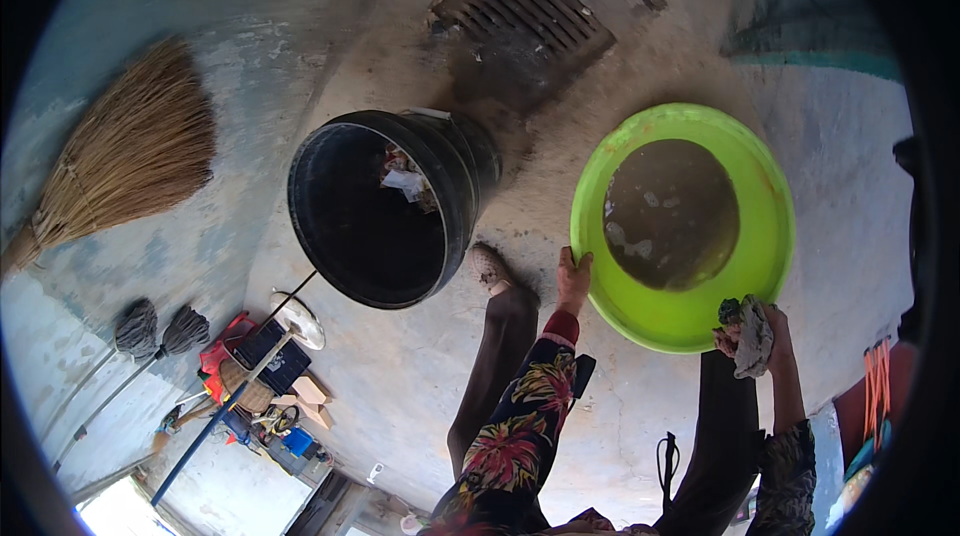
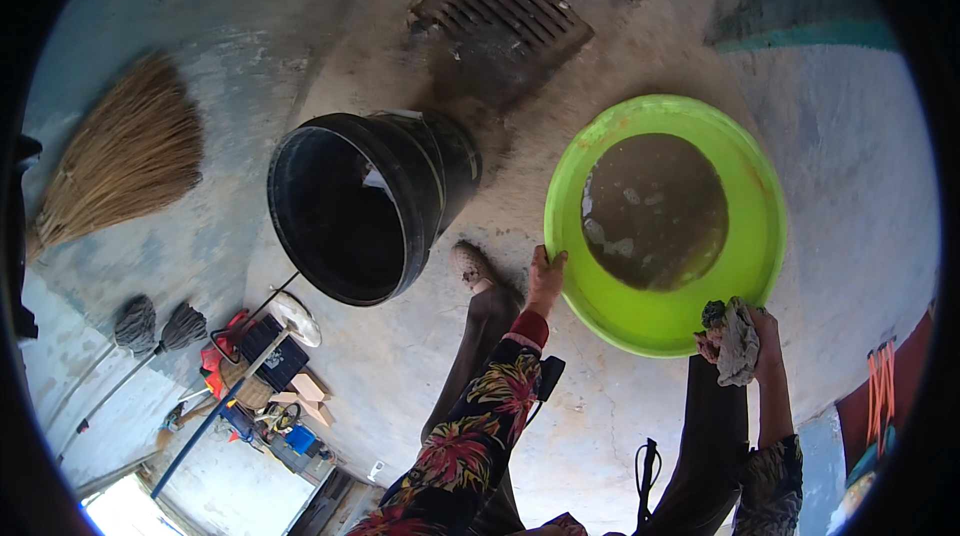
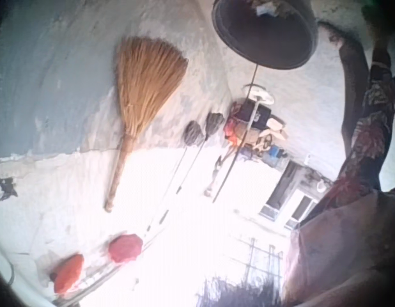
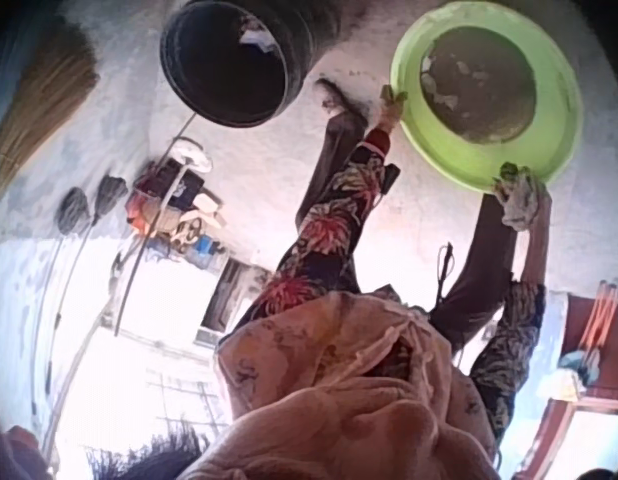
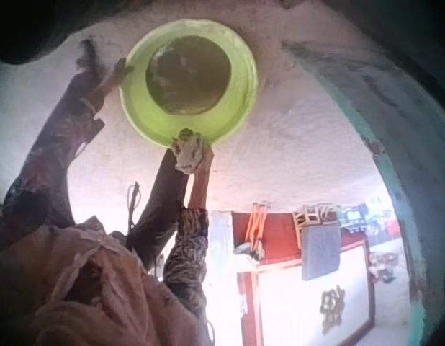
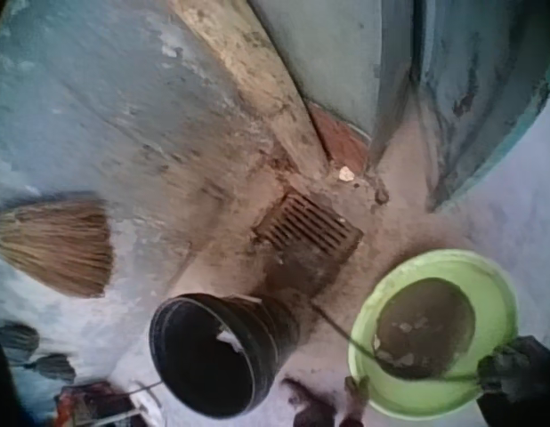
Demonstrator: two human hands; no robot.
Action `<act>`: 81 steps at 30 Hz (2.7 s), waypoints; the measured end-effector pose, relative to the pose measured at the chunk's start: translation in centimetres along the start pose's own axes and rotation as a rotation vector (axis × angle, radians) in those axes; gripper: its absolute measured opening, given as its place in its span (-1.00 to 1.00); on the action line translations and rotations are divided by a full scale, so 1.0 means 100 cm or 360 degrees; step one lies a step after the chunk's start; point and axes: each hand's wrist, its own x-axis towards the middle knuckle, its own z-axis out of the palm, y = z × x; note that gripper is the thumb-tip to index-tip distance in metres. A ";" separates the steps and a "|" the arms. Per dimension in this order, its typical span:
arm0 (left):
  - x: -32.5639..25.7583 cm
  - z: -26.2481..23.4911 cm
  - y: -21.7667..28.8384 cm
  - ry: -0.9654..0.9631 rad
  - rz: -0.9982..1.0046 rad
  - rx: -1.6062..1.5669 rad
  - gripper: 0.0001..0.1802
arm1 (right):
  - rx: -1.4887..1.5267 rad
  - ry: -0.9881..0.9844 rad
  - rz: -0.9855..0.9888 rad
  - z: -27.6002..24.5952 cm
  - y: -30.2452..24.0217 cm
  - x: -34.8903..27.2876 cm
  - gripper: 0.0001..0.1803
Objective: The person wipes a white window frame with a pink cloth, then rinses the cloth in a green basin, pours out dirty water, refills the basin from a tap, and wrings the cloth. The person handles a cloth, basin, and tap throughout.
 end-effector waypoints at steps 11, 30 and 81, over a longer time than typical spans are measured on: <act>0.076 -0.088 0.057 0.0043 -0.0396 -0.0224 -0.63 | 0.0053 -0.0504 -0.0155 0.113 -0.127 0.012 -0.47; 0.087 -0.075 0.110 -0.0851 -0.0471 -0.0192 -0.84 | -0.0100 -0.0287 -0.0349 0.269 -0.239 -0.010 -0.52; -0.256 -0.299 0.241 -0.0008 -0.0035 -0.1225 -0.42 | -0.0298 -0.0932 -0.0640 0.298 -0.179 -0.316 -0.66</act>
